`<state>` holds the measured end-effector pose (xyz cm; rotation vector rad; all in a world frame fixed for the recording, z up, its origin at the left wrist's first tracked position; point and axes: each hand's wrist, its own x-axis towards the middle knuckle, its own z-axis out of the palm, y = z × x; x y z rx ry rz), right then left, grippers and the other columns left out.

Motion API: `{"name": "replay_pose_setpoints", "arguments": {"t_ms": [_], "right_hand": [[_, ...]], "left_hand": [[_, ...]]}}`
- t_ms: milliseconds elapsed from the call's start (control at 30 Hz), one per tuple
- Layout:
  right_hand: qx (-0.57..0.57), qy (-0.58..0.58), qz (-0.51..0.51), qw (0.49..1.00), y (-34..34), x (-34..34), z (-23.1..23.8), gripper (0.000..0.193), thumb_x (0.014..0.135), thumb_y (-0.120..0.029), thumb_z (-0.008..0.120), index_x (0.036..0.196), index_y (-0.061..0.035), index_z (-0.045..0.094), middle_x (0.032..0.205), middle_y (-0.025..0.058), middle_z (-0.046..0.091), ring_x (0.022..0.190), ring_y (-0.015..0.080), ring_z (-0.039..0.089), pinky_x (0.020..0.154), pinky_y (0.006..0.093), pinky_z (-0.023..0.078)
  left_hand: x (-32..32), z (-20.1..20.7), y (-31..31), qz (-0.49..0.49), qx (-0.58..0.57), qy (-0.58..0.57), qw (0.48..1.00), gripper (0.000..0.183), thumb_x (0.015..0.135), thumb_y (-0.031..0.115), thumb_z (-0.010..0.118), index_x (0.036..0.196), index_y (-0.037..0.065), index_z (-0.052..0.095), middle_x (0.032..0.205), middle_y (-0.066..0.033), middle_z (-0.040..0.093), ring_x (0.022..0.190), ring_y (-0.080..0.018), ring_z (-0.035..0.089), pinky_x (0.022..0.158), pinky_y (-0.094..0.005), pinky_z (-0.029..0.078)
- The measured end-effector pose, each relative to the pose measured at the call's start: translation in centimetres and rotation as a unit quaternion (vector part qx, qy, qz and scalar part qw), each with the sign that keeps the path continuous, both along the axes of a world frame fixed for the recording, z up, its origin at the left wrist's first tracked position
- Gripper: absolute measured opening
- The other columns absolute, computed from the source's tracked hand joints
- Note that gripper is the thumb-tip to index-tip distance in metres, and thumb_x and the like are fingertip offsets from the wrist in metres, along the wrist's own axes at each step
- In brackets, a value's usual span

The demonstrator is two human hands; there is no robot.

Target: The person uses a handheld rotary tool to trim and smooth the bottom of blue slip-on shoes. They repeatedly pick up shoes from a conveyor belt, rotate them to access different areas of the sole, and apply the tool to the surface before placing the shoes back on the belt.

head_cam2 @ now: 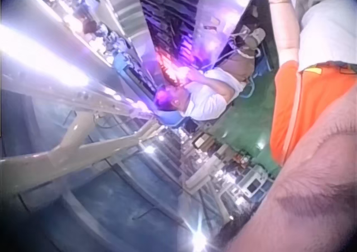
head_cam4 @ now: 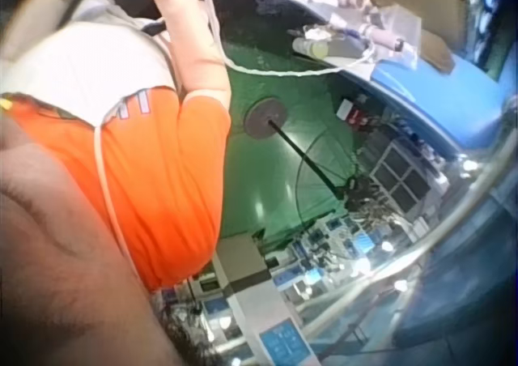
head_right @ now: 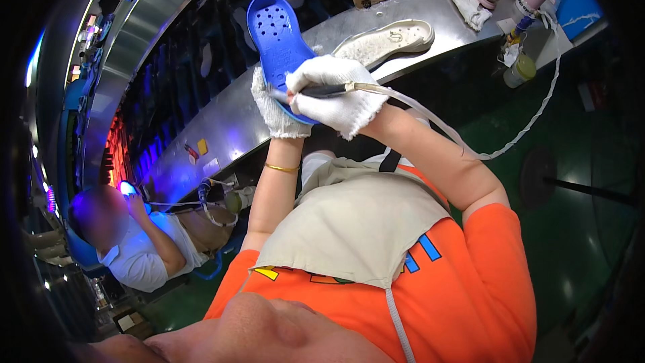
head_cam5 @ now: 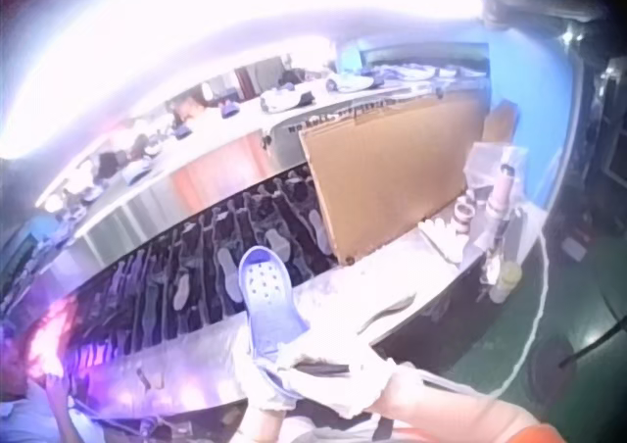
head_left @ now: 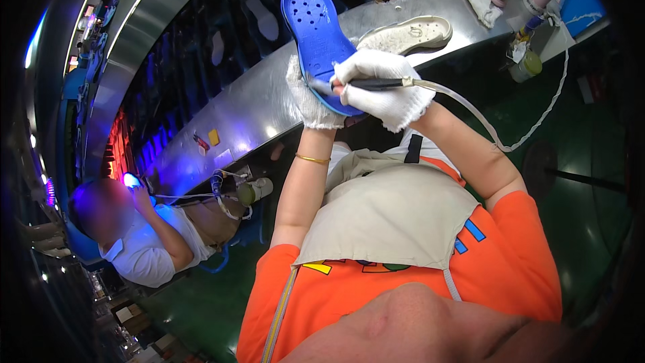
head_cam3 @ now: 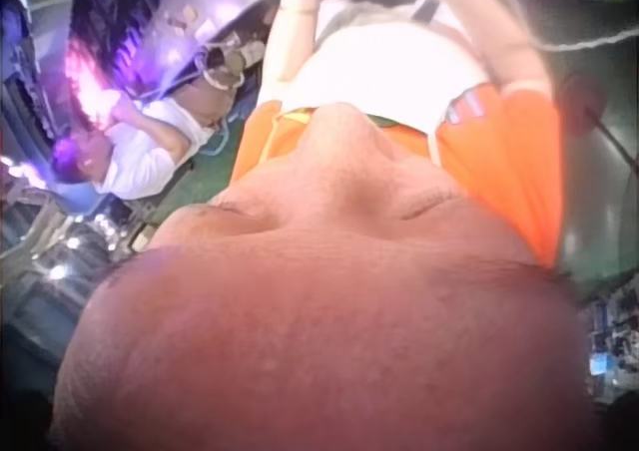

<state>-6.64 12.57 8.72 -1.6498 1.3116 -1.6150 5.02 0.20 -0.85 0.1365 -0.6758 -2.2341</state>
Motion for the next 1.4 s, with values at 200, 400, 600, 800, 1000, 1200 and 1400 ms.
{"name": "replay_pose_setpoints", "arguments": {"t_ms": [200,400,600,800,1000,1200,1400], "right_hand": [[-0.018,-0.199,-0.016,0.98,-1.7,-2.8,0.5,0.012,0.083,-0.004,0.066,0.094,0.0004,0.062,0.09,0.005,0.065,0.082,0.0083,0.061,0.078,0.0229,0.05],[-0.167,0.194,-0.126,0.958,-3.8,-5.2,1.1,0.016,0.074,0.002,0.069,0.089,-0.0027,0.063,0.088,0.0094,0.064,0.084,0.0187,0.063,0.078,0.029,0.051],[-0.049,-0.001,-0.002,0.999,-2.5,-5.2,1.6,0.017,0.07,0.006,0.07,0.083,-0.0032,0.064,0.087,0.0063,0.065,0.082,0.0159,0.064,0.077,0.0269,0.052],[-0.127,0.315,0.041,0.94,-2.3,-6.9,2.7,0.029,0.059,0.004,0.067,0.083,-0.0103,0.06,0.087,0.0055,0.063,0.083,0.0267,0.061,0.074,0.0314,0.05],[-0.127,0.22,-0.043,0.966,1.6,-7.1,6.6,0.016,0.069,0.008,0.068,0.08,-0.0021,0.063,0.093,0.0134,0.066,0.088,0.0269,0.064,0.078,0.0322,0.05],[-0.105,0.027,-0.12,0.987,2.4,-8.0,5.5,0.019,0.073,0.013,0.065,0.085,-0.0008,0.064,0.096,0.0104,0.063,0.086,0.0161,0.063,0.077,0.0272,0.051],[-0.109,0.046,-0.112,0.987,1.6,-7.7,4.6,0.02,0.07,0.012,0.067,0.084,-0.0025,0.065,0.094,0.0117,0.065,0.085,0.0175,0.064,0.076,0.0284,0.051]], "left_hand": [[-0.2,5.0,2.3,-0.089,0.147,0.071,0.983,0.053,0.093,0.045,0.037,0.127,0.005,0.049,0.118,-0.0123,0.057,0.106,-0.0281,0.057,0.098,-0.0449,0.043],[-0.6,6.3,3.1,-0.124,0.089,0.008,0.988,0.064,0.092,0.056,0.036,0.131,0.006,0.046,0.121,-0.0139,0.056,0.108,-0.0296,0.057,0.097,-0.045,0.045],[0.7,4.6,0.5,-0.084,0.052,-0.09,0.991,0.061,0.094,0.055,0.032,0.131,0.009,0.046,0.124,-0.012,0.056,0.106,-0.0275,0.059,0.095,-0.0422,0.047],[0.5,6.7,-0.9,-0.071,-0.001,-0.129,0.989,0.063,0.093,0.057,0.034,0.13,0.007,0.048,0.119,-0.0125,0.059,0.104,-0.0262,0.06,0.092,-0.0404,0.049],[1.1,15.1,-1.8,-0.041,-0.147,-0.171,0.973,0.084,0.086,0.068,0.038,0.134,-0.001,0.04,0.12,-0.0234,0.055,0.101,-0.0324,0.061,0.088,-0.0443,0.052],[-4.2,27.6,-9.9,-0.194,-0.248,-0.071,0.947,0.084,0.087,0.063,0.045,0.137,-0.004,0.033,0.126,-0.0225,0.051,0.11,-0.0376,0.055,0.096,-0.0477,0.047],[-8.6,32.5,-26.1,0.423,-0.524,-0.464,0.576,0.057,0.088,0.046,0.048,0.132,0.008,0.044,0.124,-0.0155,0.056,0.113,-0.0327,0.054,0.097,-0.0417,0.045]]}}
